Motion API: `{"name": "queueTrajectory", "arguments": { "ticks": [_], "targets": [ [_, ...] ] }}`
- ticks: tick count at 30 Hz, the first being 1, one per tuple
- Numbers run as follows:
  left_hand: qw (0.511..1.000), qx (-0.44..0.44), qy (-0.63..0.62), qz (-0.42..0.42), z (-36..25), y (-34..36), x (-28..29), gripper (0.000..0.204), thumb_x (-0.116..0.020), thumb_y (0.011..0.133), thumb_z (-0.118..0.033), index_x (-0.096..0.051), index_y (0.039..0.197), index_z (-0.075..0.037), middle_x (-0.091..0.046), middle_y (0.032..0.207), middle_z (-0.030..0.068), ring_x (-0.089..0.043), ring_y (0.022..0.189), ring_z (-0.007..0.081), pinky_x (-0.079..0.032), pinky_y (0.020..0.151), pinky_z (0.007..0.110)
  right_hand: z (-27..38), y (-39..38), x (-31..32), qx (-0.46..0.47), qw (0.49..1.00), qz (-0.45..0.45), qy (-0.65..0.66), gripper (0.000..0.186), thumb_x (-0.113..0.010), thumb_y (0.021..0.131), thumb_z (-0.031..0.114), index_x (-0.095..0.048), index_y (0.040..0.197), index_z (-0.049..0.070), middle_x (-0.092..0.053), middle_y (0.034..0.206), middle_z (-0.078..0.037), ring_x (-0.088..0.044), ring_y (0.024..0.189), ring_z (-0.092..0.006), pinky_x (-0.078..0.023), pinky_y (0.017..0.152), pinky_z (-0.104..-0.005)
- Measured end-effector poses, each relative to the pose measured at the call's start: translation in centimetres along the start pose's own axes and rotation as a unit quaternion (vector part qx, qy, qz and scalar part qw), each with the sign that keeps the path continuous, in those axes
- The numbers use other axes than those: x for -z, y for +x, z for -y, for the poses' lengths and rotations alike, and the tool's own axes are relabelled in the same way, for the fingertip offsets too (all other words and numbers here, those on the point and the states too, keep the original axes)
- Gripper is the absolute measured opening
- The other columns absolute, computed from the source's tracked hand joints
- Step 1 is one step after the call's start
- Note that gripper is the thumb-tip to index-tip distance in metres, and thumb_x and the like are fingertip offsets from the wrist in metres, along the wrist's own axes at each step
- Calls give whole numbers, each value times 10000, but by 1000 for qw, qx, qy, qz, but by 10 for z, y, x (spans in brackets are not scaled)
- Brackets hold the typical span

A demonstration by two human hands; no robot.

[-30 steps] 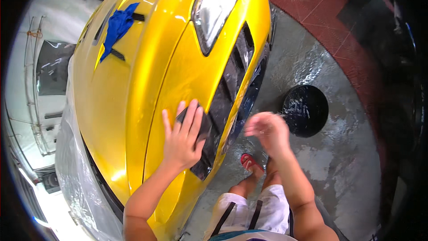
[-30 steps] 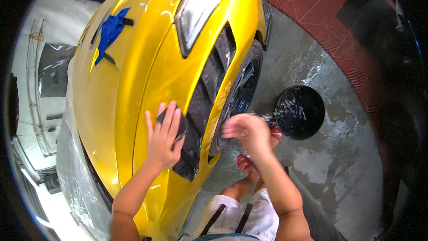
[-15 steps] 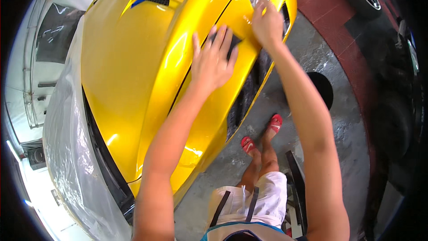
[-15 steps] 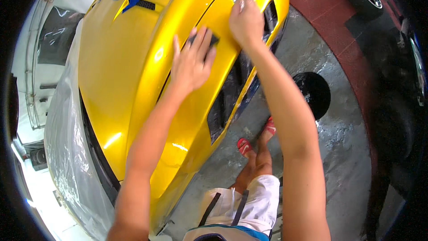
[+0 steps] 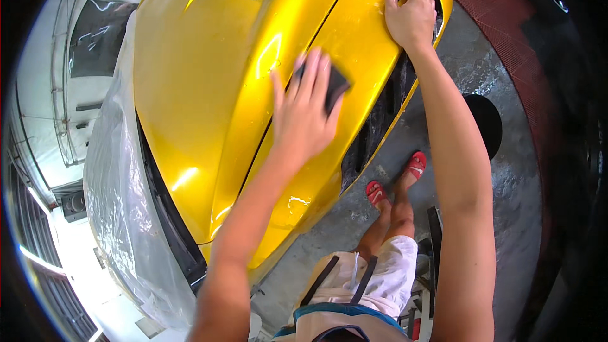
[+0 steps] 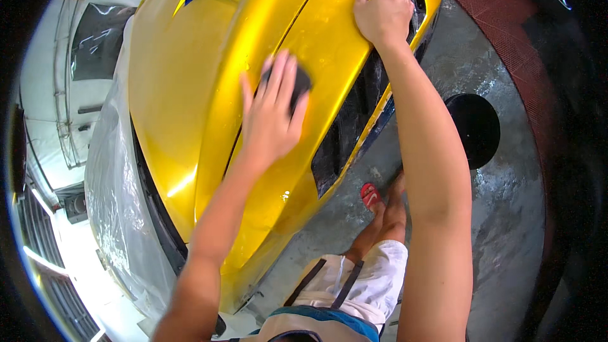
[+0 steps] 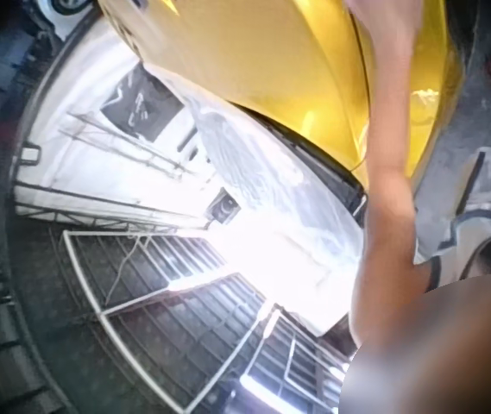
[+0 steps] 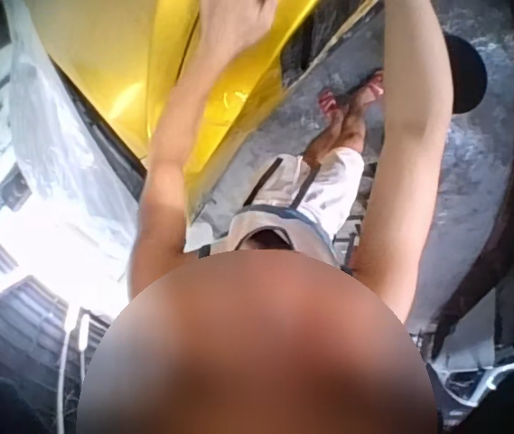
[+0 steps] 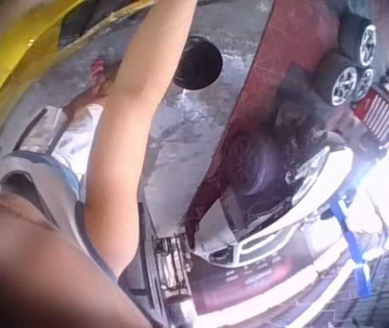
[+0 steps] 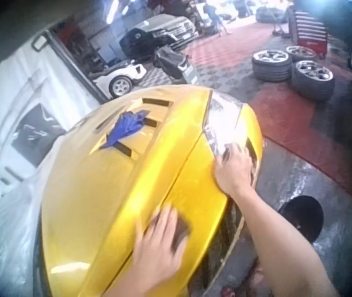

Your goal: Sand a car body panel using a sanding block and water.

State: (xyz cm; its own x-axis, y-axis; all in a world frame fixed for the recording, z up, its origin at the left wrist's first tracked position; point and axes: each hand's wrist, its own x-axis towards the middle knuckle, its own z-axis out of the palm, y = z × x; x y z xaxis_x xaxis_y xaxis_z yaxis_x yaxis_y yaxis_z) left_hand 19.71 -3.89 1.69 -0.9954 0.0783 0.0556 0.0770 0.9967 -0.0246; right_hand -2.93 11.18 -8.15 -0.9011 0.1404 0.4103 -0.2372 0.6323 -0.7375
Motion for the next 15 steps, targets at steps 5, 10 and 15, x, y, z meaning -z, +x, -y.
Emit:
{"name": "queueTrajectory", "arguments": {
  "ticks": [5,10,15],
  "targets": [
    [996,85,-22,24,-16,-102,14,704,-554,992,-325,-342,1570,17,-315,1663,167,-278,1535,408,-45,1205,687,-2,5,3,-14,1000,-12,-4,448,-653,890,316,-679,1233,29,-647,1325,-174,-557,1287,-359,-407,1106,-481],
    [1000,27,-2,11,0,-4,-1,740,-572,968,-314,-330,1571,40,-306,1656,213,-246,1547,421,31,1209,667,0,-2,-2,-19,1000,10,-3,449,-648,895,326,-682,1232,33,-645,1334,-168,-550,1296,-349,-402,1114,-479],
    [996,85,-4,-1,-19,-65,0,671,-519,1009,-326,-363,1557,28,-338,1651,157,-306,1521,398,-92,1188,720,-9,4,3,0,1000,-23,-13,441,-644,893,323,-685,1222,32,-647,1334,-168,-555,1298,-353,-409,1108,-477]
  ]
}}
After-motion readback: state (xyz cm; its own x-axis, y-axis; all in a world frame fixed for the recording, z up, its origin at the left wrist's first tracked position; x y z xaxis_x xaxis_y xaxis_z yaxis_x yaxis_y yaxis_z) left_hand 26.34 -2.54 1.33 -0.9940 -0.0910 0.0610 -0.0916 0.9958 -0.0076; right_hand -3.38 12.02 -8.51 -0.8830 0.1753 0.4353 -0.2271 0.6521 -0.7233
